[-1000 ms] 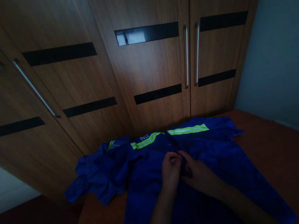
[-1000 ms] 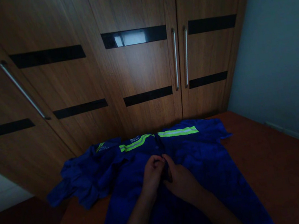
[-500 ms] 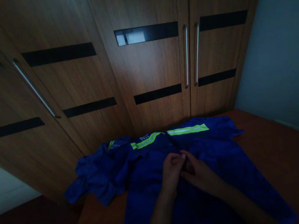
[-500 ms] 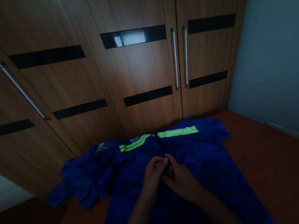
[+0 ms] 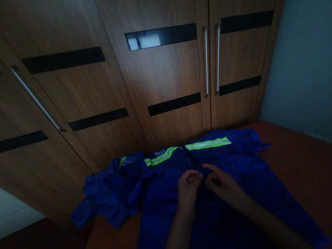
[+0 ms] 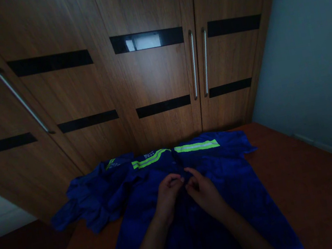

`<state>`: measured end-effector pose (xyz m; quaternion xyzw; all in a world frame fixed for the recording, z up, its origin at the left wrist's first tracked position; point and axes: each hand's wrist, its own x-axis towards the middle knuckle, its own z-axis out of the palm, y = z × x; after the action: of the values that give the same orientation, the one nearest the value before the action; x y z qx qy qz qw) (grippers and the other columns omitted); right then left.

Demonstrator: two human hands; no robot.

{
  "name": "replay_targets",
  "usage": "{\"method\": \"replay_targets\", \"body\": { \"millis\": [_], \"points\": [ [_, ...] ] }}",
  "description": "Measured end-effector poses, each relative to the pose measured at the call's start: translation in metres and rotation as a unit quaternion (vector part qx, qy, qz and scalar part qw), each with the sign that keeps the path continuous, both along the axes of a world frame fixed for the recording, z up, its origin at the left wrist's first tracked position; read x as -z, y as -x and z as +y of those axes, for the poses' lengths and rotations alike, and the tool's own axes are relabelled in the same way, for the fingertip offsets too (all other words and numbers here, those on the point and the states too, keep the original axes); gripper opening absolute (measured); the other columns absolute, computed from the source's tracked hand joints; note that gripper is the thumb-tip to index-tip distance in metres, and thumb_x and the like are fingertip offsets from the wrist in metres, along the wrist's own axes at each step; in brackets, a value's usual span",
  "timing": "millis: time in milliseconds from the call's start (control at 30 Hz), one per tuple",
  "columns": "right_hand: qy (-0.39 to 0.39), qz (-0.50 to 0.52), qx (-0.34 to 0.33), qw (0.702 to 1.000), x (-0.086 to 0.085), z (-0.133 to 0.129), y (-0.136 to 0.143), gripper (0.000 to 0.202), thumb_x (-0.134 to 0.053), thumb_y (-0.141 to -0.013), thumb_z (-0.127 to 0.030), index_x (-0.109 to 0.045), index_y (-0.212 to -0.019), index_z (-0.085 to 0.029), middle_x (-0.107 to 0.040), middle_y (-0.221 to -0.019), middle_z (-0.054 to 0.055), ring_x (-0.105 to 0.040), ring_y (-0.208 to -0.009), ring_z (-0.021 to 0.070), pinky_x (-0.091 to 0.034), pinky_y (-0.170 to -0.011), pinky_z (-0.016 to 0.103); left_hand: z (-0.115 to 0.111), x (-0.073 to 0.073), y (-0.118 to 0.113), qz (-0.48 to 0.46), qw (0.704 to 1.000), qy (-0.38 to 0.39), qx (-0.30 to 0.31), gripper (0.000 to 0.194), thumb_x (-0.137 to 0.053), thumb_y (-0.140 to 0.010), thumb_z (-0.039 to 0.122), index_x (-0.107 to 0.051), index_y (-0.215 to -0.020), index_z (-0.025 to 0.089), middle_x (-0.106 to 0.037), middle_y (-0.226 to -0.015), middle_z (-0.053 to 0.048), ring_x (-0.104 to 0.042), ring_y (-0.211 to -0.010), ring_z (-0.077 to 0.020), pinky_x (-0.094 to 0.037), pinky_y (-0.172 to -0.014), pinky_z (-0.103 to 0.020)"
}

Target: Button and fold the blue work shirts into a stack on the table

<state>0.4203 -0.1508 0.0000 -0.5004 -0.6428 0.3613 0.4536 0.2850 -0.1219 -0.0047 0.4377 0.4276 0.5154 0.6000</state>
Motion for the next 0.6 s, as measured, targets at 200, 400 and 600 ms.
{"method": "replay_targets", "body": {
  "millis": [200, 400, 600],
  "points": [
    [-0.094, -0.112, 0.076, 0.986, -0.004, 0.011, -0.01, 0.021, -0.051, -0.085, -0.027, -0.067, -0.097, -0.021, -0.067, -0.083, 0.003, -0.061, -0.075, 0.0168, -0.048, -0.072, 0.029, 0.002, 0.003, 0.002, -0.019, 1.0, 0.02, 0.011, 0.025, -0.079, -0.058, 0.032, -0.067, -0.073, 0.015, -0.06, -0.059, 0.003, -0.048, -0.051, -0.0074, -0.033, -0.05, -0.019],
    [-0.159, -0.237, 0.036, 0.958, -0.011, 0.013, -0.014, 0.02, -0.05, -0.088, -0.022, -0.069, -0.095, -0.023, -0.064, -0.087, 0.004, -0.061, -0.081, 0.0167, -0.048, -0.076, 0.029, 0.003, 0.005, 0.004, -0.018, 1.0, 0.022, 0.014, 0.028, -0.079, -0.058, 0.035, -0.069, -0.075, 0.015, -0.06, -0.06, 0.002, -0.049, -0.053, -0.0079, -0.034, -0.051, -0.019],
    [-0.195, -0.366, 0.03, 0.91, -0.021, 0.008, -0.013, 0.023, -0.046, -0.092, -0.022, -0.068, -0.096, -0.024, -0.064, -0.09, 0.006, -0.057, -0.09, 0.0198, -0.046, -0.081, 0.032, 0.004, 0.003, 0.004, -0.01, 1.0, 0.014, 0.022, 0.03, -0.078, -0.059, 0.039, -0.067, -0.073, 0.015, -0.057, -0.057, 0.003, -0.048, -0.052, -0.008, -0.033, -0.05, -0.019]
  ]
}}
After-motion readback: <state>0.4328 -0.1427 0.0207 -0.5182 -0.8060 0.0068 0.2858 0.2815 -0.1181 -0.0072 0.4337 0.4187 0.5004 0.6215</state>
